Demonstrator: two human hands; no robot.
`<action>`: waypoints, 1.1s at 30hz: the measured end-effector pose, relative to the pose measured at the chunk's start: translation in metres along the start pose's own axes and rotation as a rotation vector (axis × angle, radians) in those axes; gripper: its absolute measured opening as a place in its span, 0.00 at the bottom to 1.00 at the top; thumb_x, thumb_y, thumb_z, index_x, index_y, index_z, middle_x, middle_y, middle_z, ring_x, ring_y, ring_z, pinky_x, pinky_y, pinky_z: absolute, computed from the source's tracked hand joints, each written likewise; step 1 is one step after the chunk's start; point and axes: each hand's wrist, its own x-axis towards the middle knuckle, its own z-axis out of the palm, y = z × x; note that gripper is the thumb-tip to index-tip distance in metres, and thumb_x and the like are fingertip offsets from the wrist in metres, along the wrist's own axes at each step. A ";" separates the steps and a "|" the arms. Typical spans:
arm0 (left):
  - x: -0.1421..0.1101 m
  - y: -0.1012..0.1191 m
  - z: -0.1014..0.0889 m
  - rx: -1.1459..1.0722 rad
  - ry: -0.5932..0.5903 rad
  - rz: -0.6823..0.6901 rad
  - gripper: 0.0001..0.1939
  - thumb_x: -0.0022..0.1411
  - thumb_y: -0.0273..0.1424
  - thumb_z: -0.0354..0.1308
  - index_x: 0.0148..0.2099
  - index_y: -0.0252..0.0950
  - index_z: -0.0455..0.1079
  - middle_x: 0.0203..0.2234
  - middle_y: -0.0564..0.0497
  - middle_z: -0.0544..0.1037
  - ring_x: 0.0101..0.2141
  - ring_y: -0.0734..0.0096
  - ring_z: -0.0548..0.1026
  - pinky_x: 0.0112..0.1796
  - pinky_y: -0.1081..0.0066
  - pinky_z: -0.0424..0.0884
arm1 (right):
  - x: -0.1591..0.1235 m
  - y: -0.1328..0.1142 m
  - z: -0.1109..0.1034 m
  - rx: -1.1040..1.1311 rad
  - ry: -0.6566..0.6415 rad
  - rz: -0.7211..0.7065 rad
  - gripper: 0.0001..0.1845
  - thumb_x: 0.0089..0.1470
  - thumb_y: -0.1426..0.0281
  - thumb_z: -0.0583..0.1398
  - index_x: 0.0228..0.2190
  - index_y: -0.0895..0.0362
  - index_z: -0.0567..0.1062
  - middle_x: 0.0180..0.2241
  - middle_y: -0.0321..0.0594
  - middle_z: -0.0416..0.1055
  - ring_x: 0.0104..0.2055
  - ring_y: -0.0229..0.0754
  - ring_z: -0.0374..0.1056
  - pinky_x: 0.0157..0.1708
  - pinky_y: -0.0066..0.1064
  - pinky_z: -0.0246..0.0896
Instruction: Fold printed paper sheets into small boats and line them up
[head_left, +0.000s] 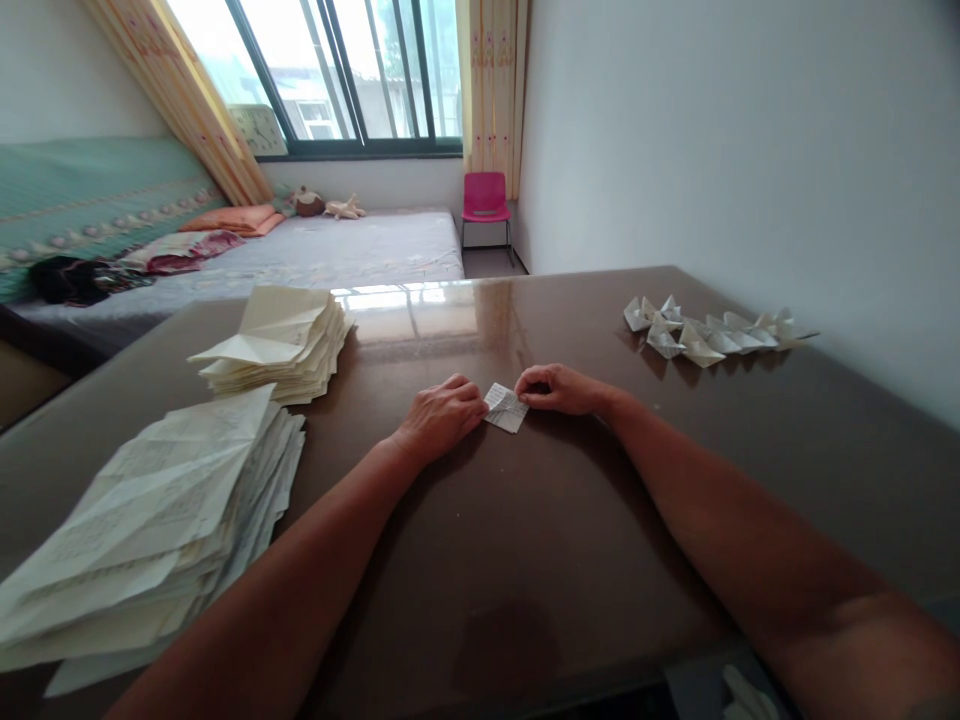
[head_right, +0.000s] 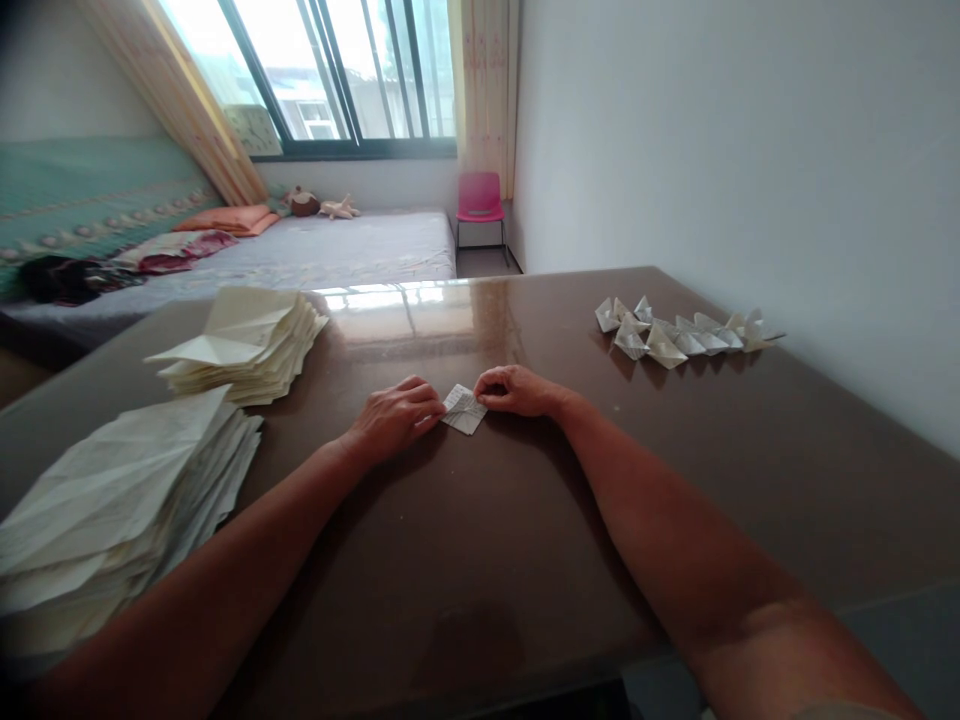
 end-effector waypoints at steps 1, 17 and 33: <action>0.000 -0.001 -0.001 -0.013 -0.009 0.009 0.15 0.68 0.36 0.46 0.39 0.43 0.74 0.35 0.51 0.76 0.42 0.68 0.69 0.33 0.72 0.65 | -0.001 0.000 -0.001 -0.002 -0.009 -0.013 0.11 0.53 0.66 0.58 0.34 0.59 0.77 0.32 0.38 0.73 0.33 0.37 0.66 0.36 0.27 0.61; 0.008 0.002 0.019 -0.343 0.044 -0.405 0.13 0.62 0.39 0.52 0.35 0.39 0.75 0.36 0.49 0.73 0.41 0.63 0.68 0.45 0.62 0.68 | 0.006 -0.003 0.007 -0.244 0.027 0.055 0.10 0.58 0.67 0.56 0.33 0.58 0.75 0.32 0.40 0.71 0.34 0.39 0.66 0.35 0.28 0.57; 0.012 0.014 0.022 -0.209 0.047 -0.467 0.12 0.62 0.37 0.51 0.31 0.37 0.70 0.41 0.47 0.70 0.44 0.61 0.66 0.47 0.60 0.66 | 0.007 -0.003 0.010 -0.216 0.177 0.220 0.19 0.56 0.54 0.57 0.31 0.57 0.76 0.32 0.39 0.71 0.30 0.36 0.63 0.30 0.27 0.53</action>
